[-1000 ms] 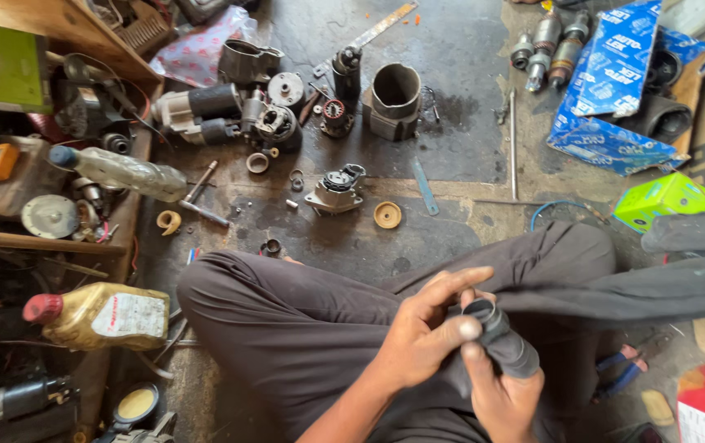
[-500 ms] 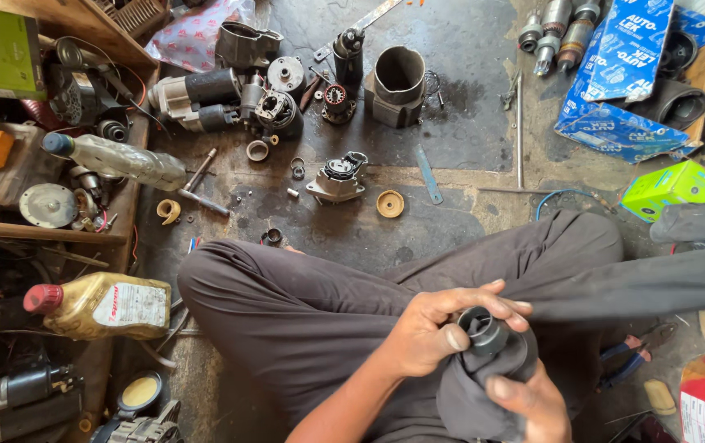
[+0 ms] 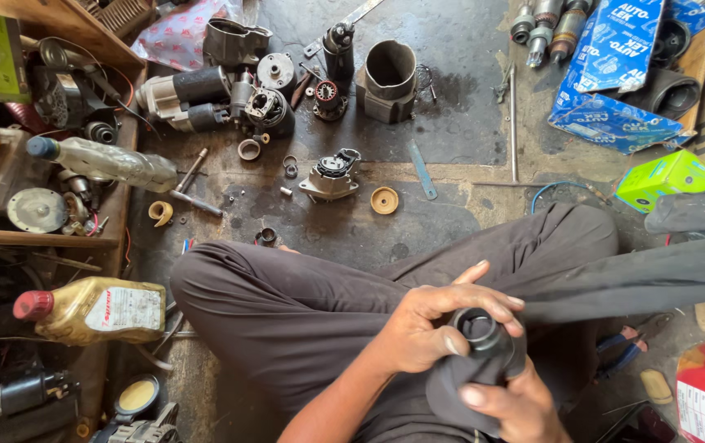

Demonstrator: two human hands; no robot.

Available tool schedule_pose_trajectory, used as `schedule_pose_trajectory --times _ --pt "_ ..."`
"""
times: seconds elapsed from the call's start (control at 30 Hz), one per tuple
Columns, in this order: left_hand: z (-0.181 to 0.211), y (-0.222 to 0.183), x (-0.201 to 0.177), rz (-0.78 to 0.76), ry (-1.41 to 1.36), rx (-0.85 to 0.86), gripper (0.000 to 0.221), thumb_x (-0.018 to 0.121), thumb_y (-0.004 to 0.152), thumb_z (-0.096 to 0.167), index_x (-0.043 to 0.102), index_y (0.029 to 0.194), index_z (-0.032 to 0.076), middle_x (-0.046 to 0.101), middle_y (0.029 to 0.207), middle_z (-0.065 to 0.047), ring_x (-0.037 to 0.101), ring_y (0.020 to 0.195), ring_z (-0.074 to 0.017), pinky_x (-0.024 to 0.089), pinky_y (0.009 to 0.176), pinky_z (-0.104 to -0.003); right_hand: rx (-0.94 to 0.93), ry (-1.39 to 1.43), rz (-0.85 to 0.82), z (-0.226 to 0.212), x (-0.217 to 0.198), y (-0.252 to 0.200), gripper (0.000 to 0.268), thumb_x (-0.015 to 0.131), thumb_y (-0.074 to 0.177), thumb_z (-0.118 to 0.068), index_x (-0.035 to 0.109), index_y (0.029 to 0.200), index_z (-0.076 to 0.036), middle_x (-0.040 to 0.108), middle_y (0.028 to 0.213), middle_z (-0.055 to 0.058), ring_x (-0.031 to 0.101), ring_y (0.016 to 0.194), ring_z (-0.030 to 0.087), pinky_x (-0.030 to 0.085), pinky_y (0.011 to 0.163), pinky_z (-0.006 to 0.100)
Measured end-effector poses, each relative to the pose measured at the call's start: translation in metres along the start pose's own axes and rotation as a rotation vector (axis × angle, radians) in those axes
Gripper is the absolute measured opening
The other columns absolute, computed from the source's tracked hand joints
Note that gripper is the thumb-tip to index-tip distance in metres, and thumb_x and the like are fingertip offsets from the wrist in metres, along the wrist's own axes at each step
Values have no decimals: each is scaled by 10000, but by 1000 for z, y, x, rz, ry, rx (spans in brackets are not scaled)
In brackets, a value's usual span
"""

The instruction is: The person sits on the floor and uses a metal file to scrape and clean a small mechanical housing. They then wipe the part and a small cylindrical component with a cloth.

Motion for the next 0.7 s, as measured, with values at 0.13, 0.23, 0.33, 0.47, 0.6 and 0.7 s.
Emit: schedule_pose_trajectory --times 0.13,0.23,0.33,0.47,0.6,0.7 --pt "-5 0 0 32 -12 -19 564 687 1012 606 687 1255 97 747 1156 -35 645 1333 -222 75 1367 -535 -466 -584 56 -5 -15 13 265 758 773 -18 710 1024 -90 728 947 26 705 865 142 544 749 294" --pt "-12 1 -4 100 14 -29 573 694 1006 590 682 1283 89 735 1152 -42 649 1273 -224 51 1394 -533 -813 -1213 209 1 -20 18 159 768 863 -121 703 1006 -94 703 981 3 640 900 162 487 746 295" --pt "-20 6 -13 82 -46 -18 561 667 1019 573 678 1293 83 732 1170 -40 657 1243 -200 93 1395 -491 -482 -735 81 16 -30 26 226 783 818 -68 701 1028 -48 689 982 37 620 910 163 505 784 310" --pt "-39 12 -33 23 -130 -76 507 645 1048 466 631 1352 60 696 1277 -66 636 1282 -181 318 1273 -434 237 607 -73 50 -20 42 355 759 769 -79 734 1123 -98 724 979 64 688 850 192 542 707 351" --pt "-60 12 -57 121 -142 -183 547 592 1058 398 534 1480 55 631 1396 -79 597 1293 -141 439 1171 -319 -323 -54 225 48 -19 87 273 767 905 -74 694 1145 33 712 1043 41 655 928 96 514 809 274" --pt "-80 3 -70 306 -316 -268 544 589 1039 362 545 1470 34 647 1390 -109 527 990 -127 350 729 -254 -549 -688 350 51 -13 107 192 777 933 -114 727 1070 10 733 915 34 676 840 78 545 731 287"
Point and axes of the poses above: each hand's wrist, its own y-axis towards the middle knuckle, its own x-axis out of the palm, z = x × y, the point moved 4 cm from there along y, towards the middle knuckle
